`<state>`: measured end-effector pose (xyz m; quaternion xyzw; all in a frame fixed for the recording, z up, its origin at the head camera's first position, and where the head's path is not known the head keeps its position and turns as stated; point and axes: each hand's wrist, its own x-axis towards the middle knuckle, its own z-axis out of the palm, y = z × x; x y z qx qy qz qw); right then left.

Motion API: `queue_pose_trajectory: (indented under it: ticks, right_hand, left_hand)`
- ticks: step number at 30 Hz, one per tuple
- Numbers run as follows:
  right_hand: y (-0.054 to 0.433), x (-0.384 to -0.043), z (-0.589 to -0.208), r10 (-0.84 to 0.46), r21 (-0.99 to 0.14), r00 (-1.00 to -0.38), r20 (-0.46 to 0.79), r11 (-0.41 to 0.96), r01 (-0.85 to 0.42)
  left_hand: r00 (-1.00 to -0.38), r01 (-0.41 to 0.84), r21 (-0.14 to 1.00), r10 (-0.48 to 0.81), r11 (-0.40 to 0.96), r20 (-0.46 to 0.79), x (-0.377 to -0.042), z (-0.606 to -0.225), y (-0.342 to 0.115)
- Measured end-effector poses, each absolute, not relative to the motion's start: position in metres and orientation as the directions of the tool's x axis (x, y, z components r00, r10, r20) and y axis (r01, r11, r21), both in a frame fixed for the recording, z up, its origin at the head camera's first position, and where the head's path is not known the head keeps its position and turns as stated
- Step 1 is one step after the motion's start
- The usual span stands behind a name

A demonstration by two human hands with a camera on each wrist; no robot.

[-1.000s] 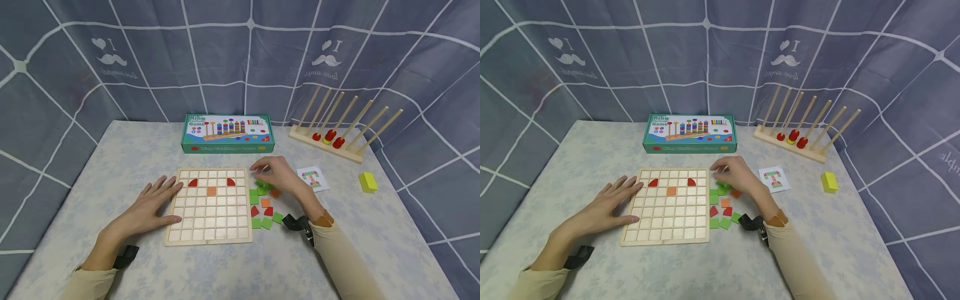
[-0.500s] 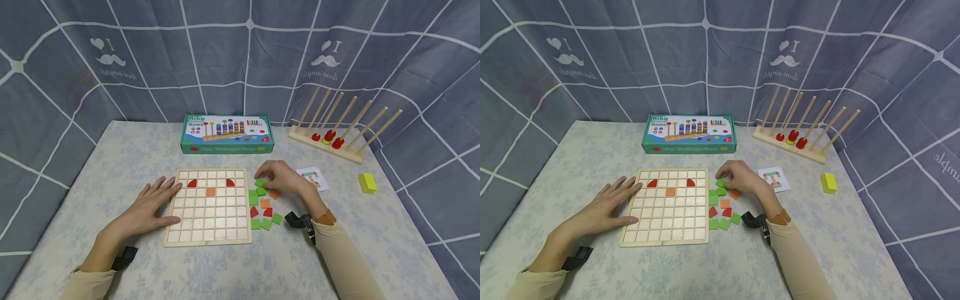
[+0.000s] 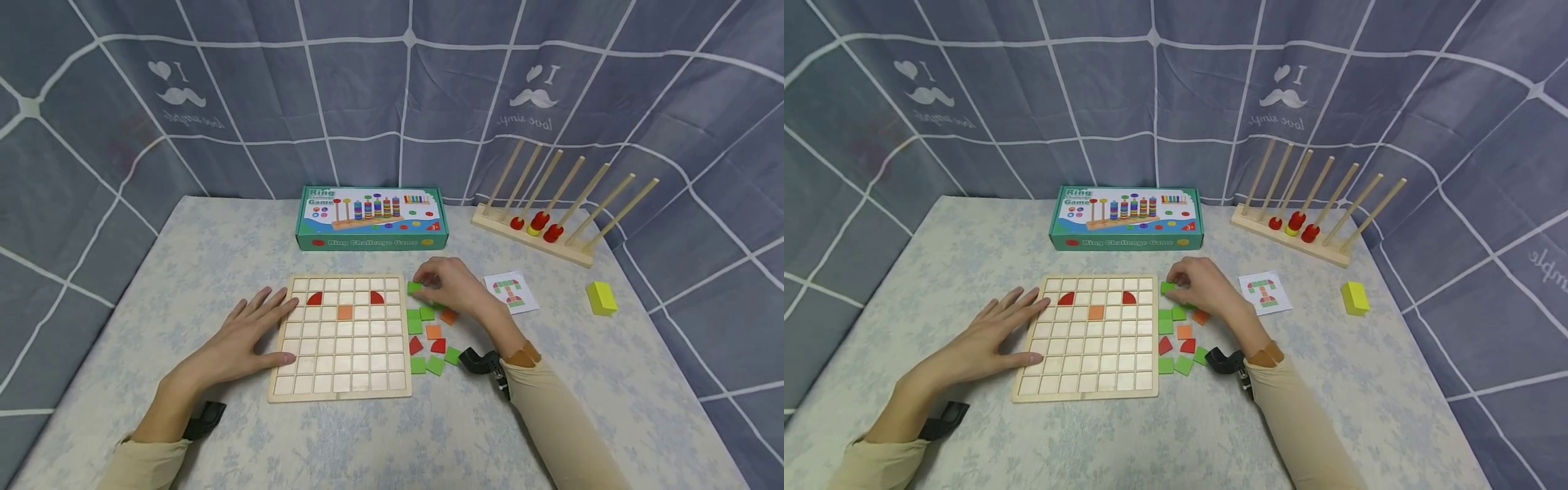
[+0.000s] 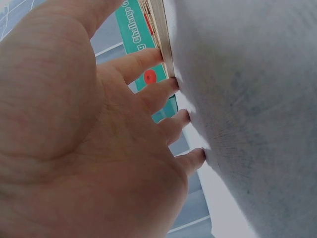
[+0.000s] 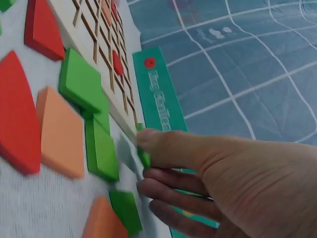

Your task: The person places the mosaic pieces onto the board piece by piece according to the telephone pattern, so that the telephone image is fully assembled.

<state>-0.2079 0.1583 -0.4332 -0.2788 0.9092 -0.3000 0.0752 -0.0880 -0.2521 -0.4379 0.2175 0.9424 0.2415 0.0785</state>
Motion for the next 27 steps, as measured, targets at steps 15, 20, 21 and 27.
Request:
queue_pose_trajectory:
  ticks: [15, 20, 21, 27]
  right_hand:
    - [0.088, -0.199, -0.429, -0.570, -0.535, -0.815, 0.107, 0.658, -0.530]
    - [0.060, -0.194, -0.428, -0.606, -0.469, -0.788, 0.109, 0.668, -0.579]
    - [0.055, -0.193, -0.428, -0.614, -0.459, -0.782, 0.108, 0.667, -0.587]
    - [0.029, -0.189, -0.425, -0.630, -0.415, -0.771, 0.087, 0.681, -0.604]
  left_hand:
    - [-0.891, 0.381, 0.490, 0.453, 0.784, -0.031, -0.089, -0.443, -0.252]
    - [-0.893, 0.382, 0.485, 0.449, 0.787, -0.024, -0.088, -0.442, -0.252]
    - [-0.895, 0.378, 0.485, 0.445, 0.788, -0.026, -0.088, -0.442, -0.252]
    - [-0.899, 0.369, 0.487, 0.438, 0.792, -0.030, -0.088, -0.442, -0.252]
